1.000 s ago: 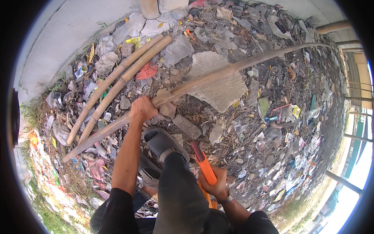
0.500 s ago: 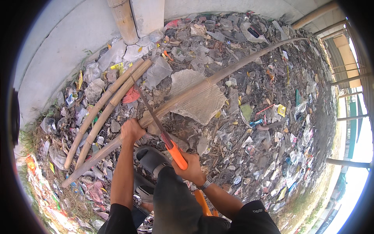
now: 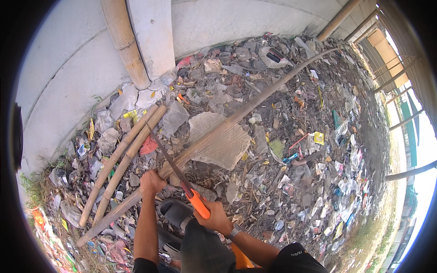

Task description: The person sits on a small stool in a cluttered area and uses a hand saw to cut a long bamboo pole. They hold the pole steady with their left hand and saw through it with their right hand, eventually separating a section of the bamboo.

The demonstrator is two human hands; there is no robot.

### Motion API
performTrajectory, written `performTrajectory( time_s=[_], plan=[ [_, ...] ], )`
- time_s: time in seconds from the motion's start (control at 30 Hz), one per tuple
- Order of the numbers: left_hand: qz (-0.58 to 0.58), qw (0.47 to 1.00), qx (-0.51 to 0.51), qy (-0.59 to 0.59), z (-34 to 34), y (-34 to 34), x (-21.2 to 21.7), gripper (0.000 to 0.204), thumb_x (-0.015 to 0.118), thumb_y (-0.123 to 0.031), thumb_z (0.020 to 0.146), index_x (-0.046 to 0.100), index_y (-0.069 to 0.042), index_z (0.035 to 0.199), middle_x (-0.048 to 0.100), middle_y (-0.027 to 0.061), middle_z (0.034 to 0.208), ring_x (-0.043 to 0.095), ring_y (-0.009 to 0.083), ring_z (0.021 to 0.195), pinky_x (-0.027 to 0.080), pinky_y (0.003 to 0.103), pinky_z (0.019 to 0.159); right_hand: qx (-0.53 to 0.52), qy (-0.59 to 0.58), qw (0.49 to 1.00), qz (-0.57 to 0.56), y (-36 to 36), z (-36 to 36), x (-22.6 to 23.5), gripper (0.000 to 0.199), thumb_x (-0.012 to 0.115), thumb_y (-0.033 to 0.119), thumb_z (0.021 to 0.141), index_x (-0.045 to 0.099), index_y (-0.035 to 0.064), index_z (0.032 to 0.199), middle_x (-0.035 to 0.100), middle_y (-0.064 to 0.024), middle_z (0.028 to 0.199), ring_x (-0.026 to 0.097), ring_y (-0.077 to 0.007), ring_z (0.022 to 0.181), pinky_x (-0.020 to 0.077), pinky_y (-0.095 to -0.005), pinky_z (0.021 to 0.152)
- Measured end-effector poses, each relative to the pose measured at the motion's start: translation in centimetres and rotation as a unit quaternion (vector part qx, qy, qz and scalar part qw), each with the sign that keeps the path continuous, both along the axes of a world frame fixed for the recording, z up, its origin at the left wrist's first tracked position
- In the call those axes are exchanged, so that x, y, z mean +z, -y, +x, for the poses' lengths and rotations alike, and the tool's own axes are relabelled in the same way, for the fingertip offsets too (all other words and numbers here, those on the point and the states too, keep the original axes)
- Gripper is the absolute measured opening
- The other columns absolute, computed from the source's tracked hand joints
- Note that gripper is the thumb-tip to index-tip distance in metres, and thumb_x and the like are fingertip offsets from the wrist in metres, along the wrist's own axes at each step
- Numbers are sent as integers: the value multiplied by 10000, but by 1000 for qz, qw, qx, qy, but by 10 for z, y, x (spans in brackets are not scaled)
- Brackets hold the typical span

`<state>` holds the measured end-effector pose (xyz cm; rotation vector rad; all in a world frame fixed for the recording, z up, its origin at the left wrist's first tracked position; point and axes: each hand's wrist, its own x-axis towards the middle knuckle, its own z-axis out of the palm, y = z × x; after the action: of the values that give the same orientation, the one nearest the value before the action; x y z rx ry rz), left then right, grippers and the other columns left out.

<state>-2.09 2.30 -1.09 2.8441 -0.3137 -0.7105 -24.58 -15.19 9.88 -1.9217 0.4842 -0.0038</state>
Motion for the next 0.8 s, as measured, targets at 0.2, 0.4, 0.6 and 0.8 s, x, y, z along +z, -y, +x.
performTrajectory(
  time_s=[0.2,0.4,0.6,0.8],
  plan=[
    [-64,996,-31,51,-21,-16,4,714,820,-367,676,661,-58,1299,687,242,1296,653,376,1242,491,492,1081,-3,34,998,45,10,-4,-9,212,746,189,875,727,-15,930,638,-157,680,592,-190,563,500,-366,596],
    [-166,952,-45,254,-81,-71,0,844,847,-330,634,628,-35,1393,535,245,1518,498,418,1413,336,541,1215,-41,80,994,63,6,22,-39,267,744,235,898,728,-26,953,650,-139,667,594,-194,563,508,-372,604],
    [-308,922,111,206,-146,-134,-3,642,810,-206,711,684,7,1304,596,288,1425,537,460,1357,404,533,1165,-3,87,996,-1,-9,39,-50,318,769,293,885,742,-18,948,669,-163,658,705,-270,606,538,-409,628],
    [-618,765,182,6,-234,-160,25,594,555,-128,1054,293,-45,1581,438,258,1525,471,362,1375,405,442,1144,7,121,992,-41,-4,13,-45,337,749,343,891,731,7,905,688,-209,712,698,-405,688,547,-462,695]
  ],
)
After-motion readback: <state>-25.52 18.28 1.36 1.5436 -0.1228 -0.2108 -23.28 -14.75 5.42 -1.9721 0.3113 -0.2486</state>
